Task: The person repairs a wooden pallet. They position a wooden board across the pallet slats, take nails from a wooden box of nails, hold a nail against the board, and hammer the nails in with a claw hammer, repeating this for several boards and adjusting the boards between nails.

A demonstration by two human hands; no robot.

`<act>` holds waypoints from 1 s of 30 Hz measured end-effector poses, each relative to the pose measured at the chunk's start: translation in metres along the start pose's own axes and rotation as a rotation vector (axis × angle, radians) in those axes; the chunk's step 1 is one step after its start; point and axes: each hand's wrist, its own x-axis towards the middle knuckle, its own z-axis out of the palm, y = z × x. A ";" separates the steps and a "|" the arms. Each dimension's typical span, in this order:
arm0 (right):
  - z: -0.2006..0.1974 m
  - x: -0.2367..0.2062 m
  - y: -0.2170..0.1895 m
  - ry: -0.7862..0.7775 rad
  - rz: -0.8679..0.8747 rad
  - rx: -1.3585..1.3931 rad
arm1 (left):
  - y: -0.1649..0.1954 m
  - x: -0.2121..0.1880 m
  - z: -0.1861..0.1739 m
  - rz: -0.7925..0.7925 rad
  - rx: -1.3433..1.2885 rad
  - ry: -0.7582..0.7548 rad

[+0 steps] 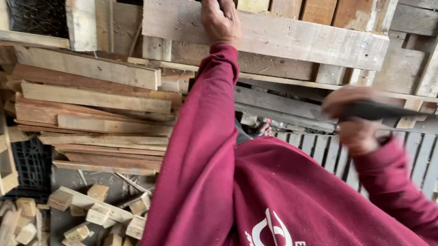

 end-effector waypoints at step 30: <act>0.005 -0.066 0.030 0.149 0.410 0.254 | -0.013 -0.010 0.007 -0.125 -0.004 -0.079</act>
